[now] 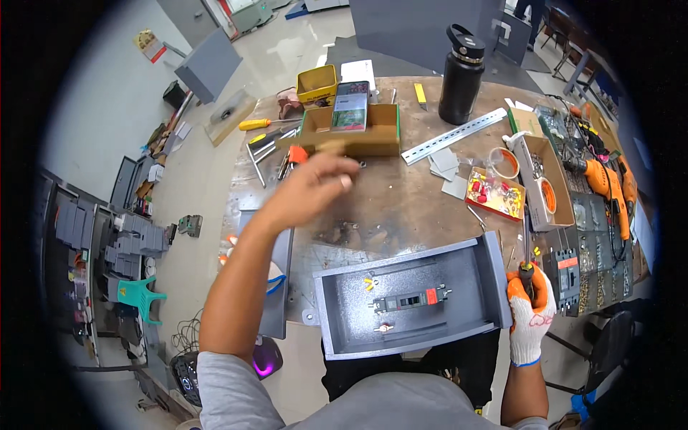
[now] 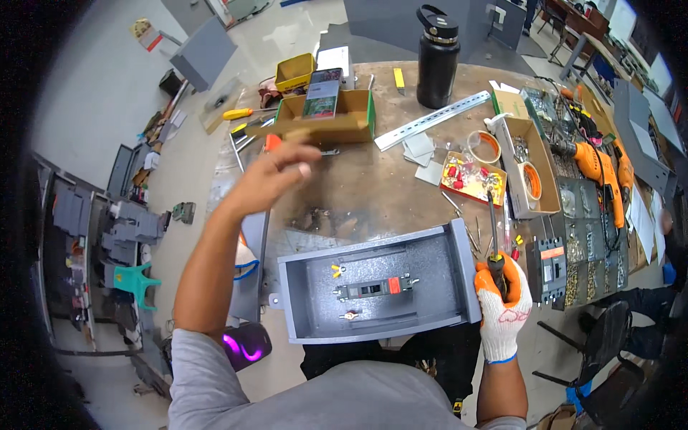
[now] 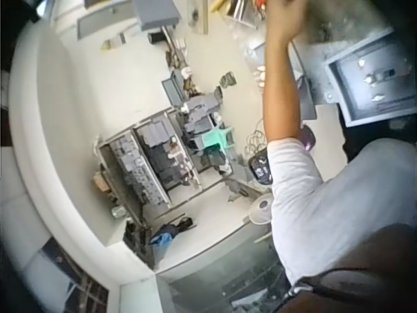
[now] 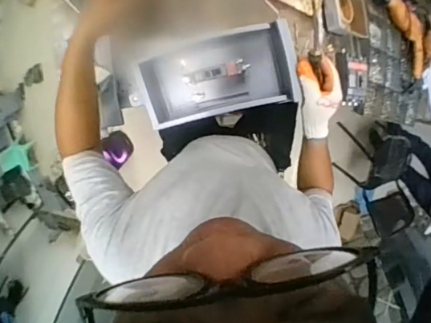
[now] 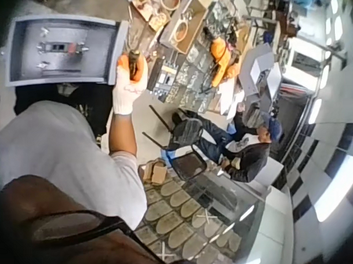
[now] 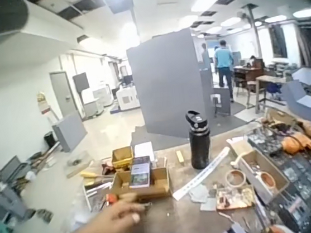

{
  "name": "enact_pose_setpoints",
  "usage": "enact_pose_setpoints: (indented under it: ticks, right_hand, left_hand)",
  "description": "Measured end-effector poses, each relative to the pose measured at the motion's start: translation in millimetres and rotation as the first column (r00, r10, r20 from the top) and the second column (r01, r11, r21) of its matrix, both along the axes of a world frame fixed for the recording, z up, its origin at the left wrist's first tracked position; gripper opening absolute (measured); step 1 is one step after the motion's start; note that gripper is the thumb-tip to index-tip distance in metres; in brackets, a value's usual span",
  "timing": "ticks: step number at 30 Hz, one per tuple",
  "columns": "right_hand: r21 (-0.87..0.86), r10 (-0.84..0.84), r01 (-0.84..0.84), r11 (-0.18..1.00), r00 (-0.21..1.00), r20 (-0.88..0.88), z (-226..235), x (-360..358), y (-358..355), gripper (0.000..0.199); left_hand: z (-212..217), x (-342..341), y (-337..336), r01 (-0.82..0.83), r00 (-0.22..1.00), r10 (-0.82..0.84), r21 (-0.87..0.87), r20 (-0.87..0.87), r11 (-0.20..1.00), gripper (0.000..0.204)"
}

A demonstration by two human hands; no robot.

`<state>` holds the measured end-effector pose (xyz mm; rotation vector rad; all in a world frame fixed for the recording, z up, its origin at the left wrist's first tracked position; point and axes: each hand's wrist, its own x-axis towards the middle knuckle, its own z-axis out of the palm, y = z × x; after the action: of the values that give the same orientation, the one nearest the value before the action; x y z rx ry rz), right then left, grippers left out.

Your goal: Assembling components inside a metal electrical enclosure using a screwdriver.

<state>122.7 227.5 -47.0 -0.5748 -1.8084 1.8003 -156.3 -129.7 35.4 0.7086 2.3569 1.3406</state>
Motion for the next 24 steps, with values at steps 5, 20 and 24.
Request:
enact_pose_setpoints:
  ticks: [5,20,24]
  right_hand:
    - [0.059,0.033,-0.032,0.998,0.999,-0.017,6,-3,7,0.042]
    - [0.375,0.066,-0.066,0.925,0.998,0.013,-4,1,-6,0.045]
    - [0.330,0.066,-0.068,0.942,0.998,0.015,-4,-8,-5,0.045]
  left_hand:
    - [24,-38,2,-0.058,0.967,0.018,-0.149,-0.255,0.987,0.039]
    - [-140,-51,12,-0.505,0.497,0.009,-0.281,-0.868,0.816,0.030]
    - [-127,-38,10,-0.396,0.821,-0.044,-0.622,-0.570,0.676,0.030]
